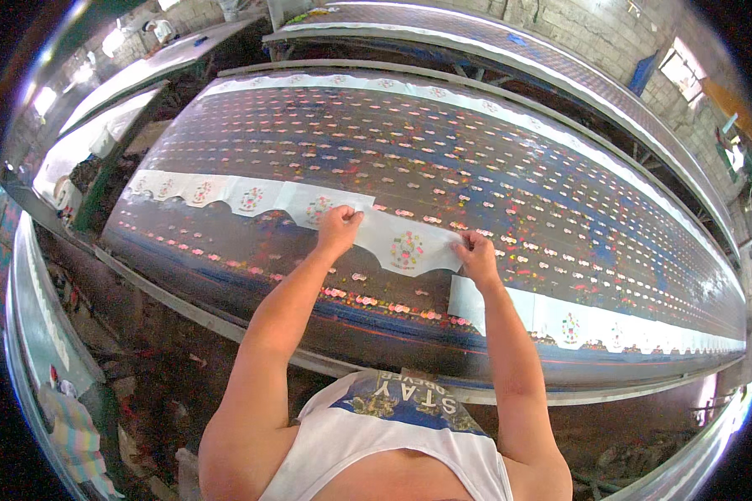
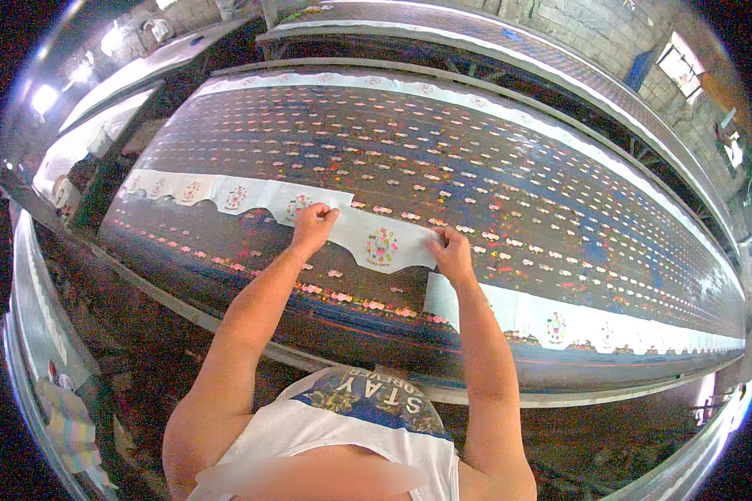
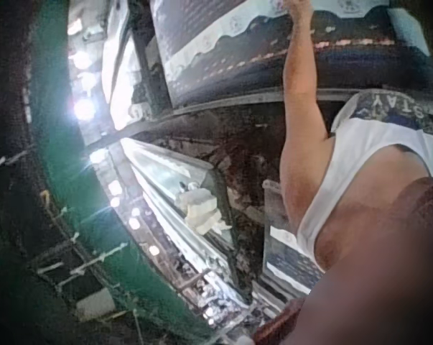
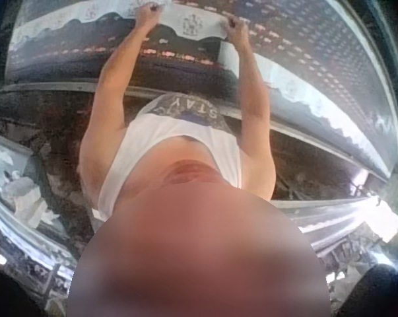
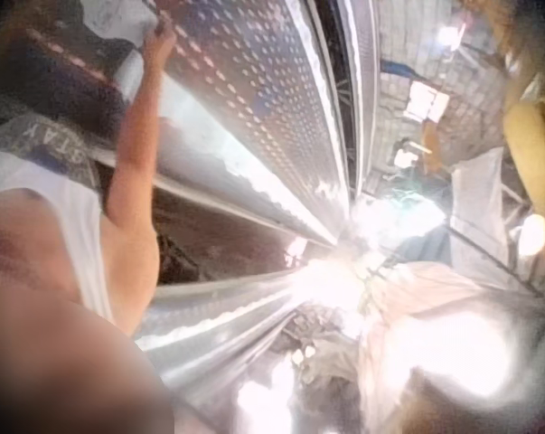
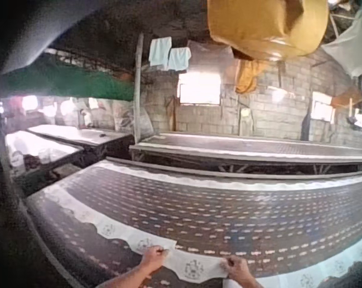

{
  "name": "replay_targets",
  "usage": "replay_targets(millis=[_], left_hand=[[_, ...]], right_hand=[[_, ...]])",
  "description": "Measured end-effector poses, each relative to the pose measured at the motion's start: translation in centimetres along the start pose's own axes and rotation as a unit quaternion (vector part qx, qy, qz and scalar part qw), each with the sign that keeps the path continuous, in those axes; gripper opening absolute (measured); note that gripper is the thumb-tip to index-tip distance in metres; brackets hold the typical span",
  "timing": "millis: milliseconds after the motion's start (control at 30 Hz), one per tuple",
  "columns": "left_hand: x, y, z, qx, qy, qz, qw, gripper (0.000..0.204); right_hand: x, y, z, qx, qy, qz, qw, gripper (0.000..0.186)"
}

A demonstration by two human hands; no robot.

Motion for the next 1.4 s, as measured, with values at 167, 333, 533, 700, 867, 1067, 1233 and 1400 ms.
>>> replay_targets(millis=[167, 333, 533, 700, 867, 1067, 1233, 1400], left_hand=[[2.1, 1.5, -1.6, 0.156, 0.090, -0.097, 0.979, 0.019], [3.2, 2.4, -0.4, 0.184, 0.089, -0.082, 0.975, 0.016], [3.2, 2.3, -0.4, 0.192, 0.064, -0.074, 0.977, 0.023], [3.3, 1.9, -0.7, 0.158, 0.079, -0.078, 0.981, 0.032], [3.1, 1.5, 0.2, 0.150, 0.097, -0.100, 0.979, 0.033], [-0.2, 2.5, -3.7, 0.167, 0.142, -0.092, 0.971, 0.035], [-5.1, 6.1, -8.6, 0.165, 0.186, -0.050, 0.967, 0.035], [-8.4, 12.4, -14.8, 0.140, 0.208, 0.028, 0.968, 0.025]], right_hand=[[3.8, -0.8, -3.5, -0.102, 0.035, -0.128, 0.986, 0.035], [4.5, -0.4, -4.9, -0.139, 0.044, -0.196, 0.970, 0.037], [4.0, -0.2, -5.8, -0.143, 0.051, -0.250, 0.956, 0.036], [3.9, -1.0, -6.3, 0.015, 0.075, -0.225, 0.971, 0.025], [1.6, -3.6, -5.7, 0.145, 0.120, -0.184, 0.965, 0.019], [-6.5, -12.7, -5.8, -0.340, 0.101, -0.086, 0.931, 0.021], [-11.4, -15.7, -5.9, -0.461, 0.081, 0.013, 0.883, 0.016], [-12.3, -15.1, -5.6, -0.517, 0.030, 0.097, 0.850, 0.015]])
Point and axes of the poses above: each hand's wrist, its own x-axis towards the middle knuckle, its own y-axis out of the palm, z = x × y, the point moved 8 cm from there along x, towards the middle knuckle, and after that the axes turned 7 degrees about z, right-handed, at the moved point
